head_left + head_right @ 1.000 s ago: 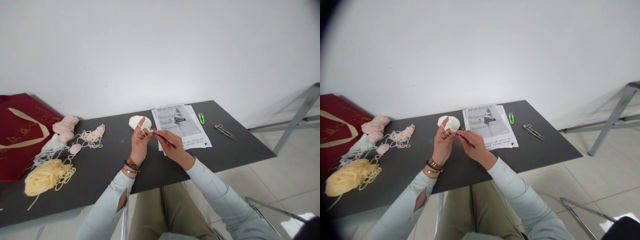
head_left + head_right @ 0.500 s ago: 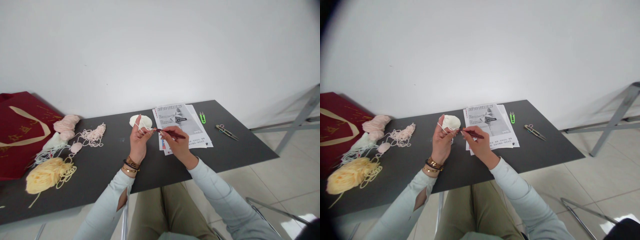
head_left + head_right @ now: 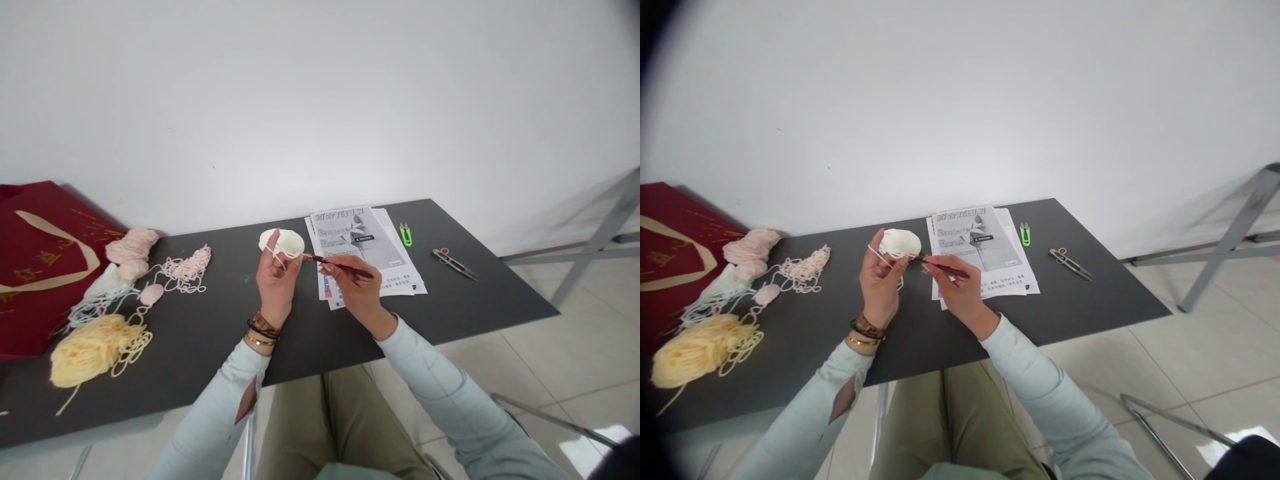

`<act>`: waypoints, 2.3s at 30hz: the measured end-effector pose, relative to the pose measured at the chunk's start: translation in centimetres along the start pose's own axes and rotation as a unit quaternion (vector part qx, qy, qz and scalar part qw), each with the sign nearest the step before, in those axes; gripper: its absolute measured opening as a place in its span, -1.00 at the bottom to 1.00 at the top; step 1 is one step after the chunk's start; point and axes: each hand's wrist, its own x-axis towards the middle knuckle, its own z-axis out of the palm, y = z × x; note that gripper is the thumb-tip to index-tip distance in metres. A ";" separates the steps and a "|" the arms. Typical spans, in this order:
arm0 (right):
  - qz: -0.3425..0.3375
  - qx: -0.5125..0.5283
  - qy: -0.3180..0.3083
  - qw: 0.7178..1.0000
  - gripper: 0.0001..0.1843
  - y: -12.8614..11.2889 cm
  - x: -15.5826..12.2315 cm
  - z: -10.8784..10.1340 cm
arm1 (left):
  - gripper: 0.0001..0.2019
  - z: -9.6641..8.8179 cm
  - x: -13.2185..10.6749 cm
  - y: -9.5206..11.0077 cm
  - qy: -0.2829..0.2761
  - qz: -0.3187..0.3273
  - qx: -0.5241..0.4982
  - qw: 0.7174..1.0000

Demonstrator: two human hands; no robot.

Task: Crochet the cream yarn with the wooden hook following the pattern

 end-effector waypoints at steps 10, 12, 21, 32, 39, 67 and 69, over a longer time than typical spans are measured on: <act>-0.106 -0.097 -0.061 0.988 -0.87 -0.1 0.2 -0.4 | -0.53 -0.7 0.5 -0.4 0.006 0.038 0.098 0.994; -0.134 -0.115 -0.074 0.982 -0.85 -0.1 0.3 -0.6 | -0.55 -0.7 0.6 -0.3 0.017 0.035 0.113 0.993; -0.212 -0.170 -0.130 0.953 -0.75 -0.2 0.2 -1.0 | -0.56 -1.2 1.3 0.5 -0.038 -0.023 -0.001 0.999; -0.240 -0.214 -0.157 0.934 -0.70 0.4 -0.1 -1.1 | -0.51 -1.2 1.3 0.2 -0.018 -0.023 0.049 0.998; -0.284 -0.258 -0.189 0.904 -0.60 1.0 0.0 -1.6 | -0.57 -1.6 1.7 -0.3 -0.019 0.029 0.136 0.990; 0.256 0.223 -0.005 0.941 -0.80 0.9 1.3 0.5 | -0.30 -0.4 1.3 0.1 0.059 -0.103 -0.193 0.974; 0.262 0.231 0.000 0.937 -0.79 0.9 1.4 0.4 | -0.31 -0.5 1.3 0.0 0.054 -0.104 -0.197 0.973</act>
